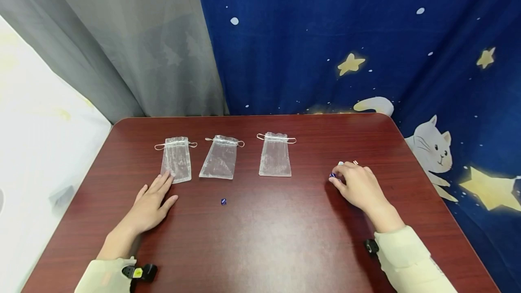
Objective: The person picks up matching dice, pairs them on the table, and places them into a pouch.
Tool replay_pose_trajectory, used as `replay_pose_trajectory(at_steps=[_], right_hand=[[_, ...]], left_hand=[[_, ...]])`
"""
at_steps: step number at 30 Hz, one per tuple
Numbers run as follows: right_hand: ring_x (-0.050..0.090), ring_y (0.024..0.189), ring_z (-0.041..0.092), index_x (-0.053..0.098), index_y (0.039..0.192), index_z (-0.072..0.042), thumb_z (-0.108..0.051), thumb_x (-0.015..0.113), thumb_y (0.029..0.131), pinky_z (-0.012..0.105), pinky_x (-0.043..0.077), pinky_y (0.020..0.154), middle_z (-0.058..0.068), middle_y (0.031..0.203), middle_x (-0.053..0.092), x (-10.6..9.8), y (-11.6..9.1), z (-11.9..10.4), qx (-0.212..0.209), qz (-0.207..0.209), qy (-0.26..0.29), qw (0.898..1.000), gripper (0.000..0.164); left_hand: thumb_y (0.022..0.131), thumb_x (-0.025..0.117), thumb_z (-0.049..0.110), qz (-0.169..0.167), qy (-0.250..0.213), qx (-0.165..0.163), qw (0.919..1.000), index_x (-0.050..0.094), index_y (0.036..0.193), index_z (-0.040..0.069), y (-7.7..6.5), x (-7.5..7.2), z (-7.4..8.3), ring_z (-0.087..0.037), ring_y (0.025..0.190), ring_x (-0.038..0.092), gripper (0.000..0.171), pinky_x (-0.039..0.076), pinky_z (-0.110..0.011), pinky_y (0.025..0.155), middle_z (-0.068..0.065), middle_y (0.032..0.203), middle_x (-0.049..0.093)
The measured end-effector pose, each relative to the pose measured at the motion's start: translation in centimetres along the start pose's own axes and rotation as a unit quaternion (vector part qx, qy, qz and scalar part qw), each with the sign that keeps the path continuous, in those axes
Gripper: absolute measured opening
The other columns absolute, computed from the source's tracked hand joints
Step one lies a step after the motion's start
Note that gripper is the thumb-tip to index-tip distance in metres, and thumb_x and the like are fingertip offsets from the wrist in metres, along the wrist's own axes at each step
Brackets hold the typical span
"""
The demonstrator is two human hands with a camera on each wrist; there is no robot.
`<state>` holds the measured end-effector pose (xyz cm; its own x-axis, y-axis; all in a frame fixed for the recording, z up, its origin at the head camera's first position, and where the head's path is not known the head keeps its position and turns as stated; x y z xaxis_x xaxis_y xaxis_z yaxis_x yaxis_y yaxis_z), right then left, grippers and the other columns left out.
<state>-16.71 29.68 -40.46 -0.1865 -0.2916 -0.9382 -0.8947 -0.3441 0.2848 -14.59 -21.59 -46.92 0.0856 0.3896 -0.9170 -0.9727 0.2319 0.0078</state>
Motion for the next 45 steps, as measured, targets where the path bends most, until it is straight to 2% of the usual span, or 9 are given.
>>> replay_pose_trajectory(at_steps=[2, 6, 12, 17, 19, 23, 26, 34, 45], right_hand=[[0.071, 0.086, 0.031, 0.074, 0.094, -0.010, -0.017, 0.081, 0.083, 0.060, 0.052, 0.083, 0.004, 0.086, 0.071, 0.1, 0.1, -0.2, -0.004, -0.002, 0.003, 1.000, 0.015], [0.068, 0.077, 0.023, 0.074, 0.092, -0.010, -0.016, 0.082, 0.083, 0.056, 0.053, 0.084, 0.001, 0.082, 0.068, 0.3, 0.5, -0.7, -0.014, -0.001, 0.002, 1.000, 0.014], [0.065, 0.074, 0.020, 0.074, 0.092, -0.011, -0.017, 0.081, 0.084, 0.048, 0.050, 0.069, -0.001, 0.080, 0.066, 0.4, 1.0, -1.4, -0.024, 0.000, -0.004, 1.000, 0.013], [0.067, 0.078, 0.021, 0.073, 0.094, -0.012, -0.020, 0.079, 0.086, 0.062, 0.048, 0.085, 0.000, 0.083, 0.067, 0.7, 1.4, -2.2, -0.011, -0.012, 0.002, 1.000, 0.013], [0.067, 0.078, 0.021, 0.074, 0.094, -0.012, -0.020, 0.079, 0.086, 0.068, 0.046, 0.087, 0.000, 0.084, 0.067, 0.8, 1.7, -2.6, -0.007, -0.015, 0.004, 1.000, 0.012], [0.066, 0.074, 0.021, 0.074, 0.095, -0.012, -0.020, 0.080, 0.086, 0.055, 0.052, 0.072, 0.000, 0.085, 0.068, 0.9, 2.1, -3.2, -0.018, -0.012, 0.005, 1.000, 0.013], [0.067, 0.072, 0.022, 0.075, 0.095, -0.011, -0.020, 0.081, 0.085, 0.046, 0.049, 0.063, 0.000, 0.085, 0.069, 1.1, 2.4, -3.7, -0.030, -0.008, 0.005, 1.000, 0.014], [0.067, 0.078, 0.023, 0.074, 0.096, -0.011, -0.022, 0.080, 0.086, 0.047, 0.048, 0.070, 0.000, 0.086, 0.068, 1.9, 2.9, -4.9, -0.037, -0.017, 0.009, 0.999, 0.016], [0.063, 0.069, 0.019, 0.075, 0.095, -0.012, -0.023, 0.082, 0.086, 0.038, 0.045, 0.060, -0.001, 0.086, 0.069, 2.1, 3.5, -6.3, -0.054, -0.011, 0.013, 0.998, 0.016]], left_hand=[[0.103, 0.057, 0.024, -0.002, 0.000, -0.001, 1.0000, 0.034, 0.154, -0.005, 0.0, 0.0, 0.0, -0.045, 0.149, 0.022, 0.063, 0.014, -0.071, 0.114, -0.026, 0.162, 0.026], [0.103, 0.056, 0.025, -0.002, -0.003, 0.000, 1.0000, 0.034, 0.154, -0.005, 0.0, 0.0, 0.0, -0.046, 0.149, 0.022, 0.063, 0.014, -0.071, 0.114, -0.026, 0.162, 0.026], [0.104, 0.056, 0.025, -0.003, -0.003, -0.001, 1.0000, 0.033, 0.155, -0.005, -0.1, 0.2, -0.2, -0.045, 0.149, 0.022, 0.063, 0.013, -0.071, 0.114, -0.026, 0.162, 0.026], [0.104, 0.056, 0.026, -0.004, -0.004, -0.002, 1.0000, 0.033, 0.155, -0.005, -0.1, 0.2, -0.2, -0.045, 0.150, 0.021, 0.064, 0.013, -0.071, 0.114, -0.025, 0.162, 0.025], [0.104, 0.055, 0.026, -0.005, -0.004, -0.002, 1.0000, 0.033, 0.155, -0.005, -0.1, 0.2, -0.2, -0.045, 0.150, 0.021, 0.064, 0.013, -0.071, 0.114, -0.025, 0.162, 0.025], [0.104, 0.055, 0.026, -0.005, -0.003, -0.001, 1.0000, 0.033, 0.154, -0.005, -0.1, 0.2, -0.2, -0.045, 0.150, 0.021, 0.063, 0.013, -0.071, 0.114, -0.025, 0.162, 0.025], [0.104, 0.056, 0.025, -0.002, -0.001, -0.001, 1.0000, 0.033, 0.154, -0.005, 0.0, 0.2, -0.2, -0.045, 0.150, 0.021, 0.063, 0.013, -0.071, 0.114, -0.025, 0.162, 0.026], [0.103, 0.056, 0.024, -0.002, -0.001, -0.002, 1.0000, 0.034, 0.154, -0.005, 0.0, 0.1, -0.2, -0.045, 0.150, 0.021, 0.063, 0.013, -0.070, 0.115, -0.026, 0.162, 0.026], [0.104, 0.055, 0.025, -0.003, -0.002, -0.002, 1.0000, 0.033, 0.154, -0.005, 0.1, 0.2, -0.3, -0.044, 0.150, 0.021, 0.063, 0.012, -0.070, 0.115, -0.025, 0.162, 0.026]])
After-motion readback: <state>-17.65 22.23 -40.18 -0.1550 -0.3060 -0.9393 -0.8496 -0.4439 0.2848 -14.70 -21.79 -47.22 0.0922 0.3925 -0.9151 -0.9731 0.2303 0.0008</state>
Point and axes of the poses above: each hand's wrist, its own y-axis towards the middle knuckle, its own x-axis out of the palm, z = x × y, the point moved 6 cm from there along y, towards the middle knuckle
